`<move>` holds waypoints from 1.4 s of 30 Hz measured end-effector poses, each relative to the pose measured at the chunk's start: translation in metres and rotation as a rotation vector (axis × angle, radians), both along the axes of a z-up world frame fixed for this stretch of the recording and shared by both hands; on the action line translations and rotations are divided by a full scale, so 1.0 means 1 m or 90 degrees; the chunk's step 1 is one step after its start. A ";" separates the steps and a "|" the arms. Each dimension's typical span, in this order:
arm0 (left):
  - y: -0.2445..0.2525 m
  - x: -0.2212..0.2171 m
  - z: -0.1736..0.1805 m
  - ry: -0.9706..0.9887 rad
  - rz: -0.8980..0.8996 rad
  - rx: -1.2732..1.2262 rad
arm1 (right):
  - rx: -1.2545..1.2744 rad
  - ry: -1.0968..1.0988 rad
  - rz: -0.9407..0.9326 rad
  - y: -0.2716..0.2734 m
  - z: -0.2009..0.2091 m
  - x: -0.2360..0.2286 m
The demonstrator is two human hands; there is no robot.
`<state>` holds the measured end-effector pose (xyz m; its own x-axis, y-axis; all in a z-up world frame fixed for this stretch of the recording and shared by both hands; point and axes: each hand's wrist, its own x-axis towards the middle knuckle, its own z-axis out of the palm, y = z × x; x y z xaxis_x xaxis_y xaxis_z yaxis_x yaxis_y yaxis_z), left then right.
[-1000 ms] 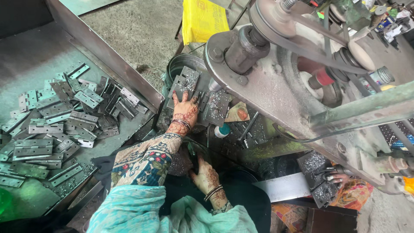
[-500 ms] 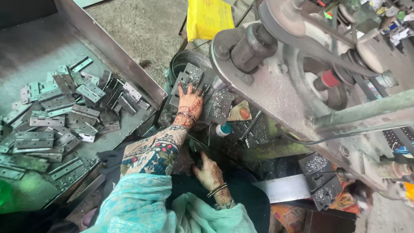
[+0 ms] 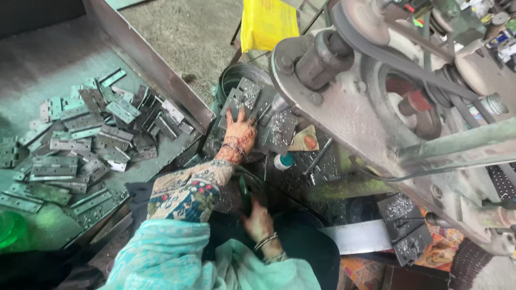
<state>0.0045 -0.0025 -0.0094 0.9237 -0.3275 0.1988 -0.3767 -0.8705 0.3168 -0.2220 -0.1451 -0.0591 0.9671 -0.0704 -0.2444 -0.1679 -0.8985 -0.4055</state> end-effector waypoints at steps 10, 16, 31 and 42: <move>-0.017 0.018 -0.002 -0.012 0.008 -0.006 | 0.039 -0.131 0.026 0.009 -0.024 -0.020; -0.001 0.007 0.004 -0.063 0.017 -0.041 | 0.136 -0.279 0.176 -0.002 -0.044 -0.021; 0.259 -0.117 -0.186 0.028 0.356 -0.026 | -0.019 -0.013 0.093 0.013 0.078 0.026; 0.319 -0.140 -0.239 0.009 0.441 -0.001 | -0.034 -0.020 0.089 0.002 0.064 0.029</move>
<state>-0.1351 0.3162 -0.2488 0.9223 0.3395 0.1848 0.2704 -0.9082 0.3194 -0.1927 -0.1427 0.0049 0.9754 0.0536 -0.2140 -0.0277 -0.9327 -0.3596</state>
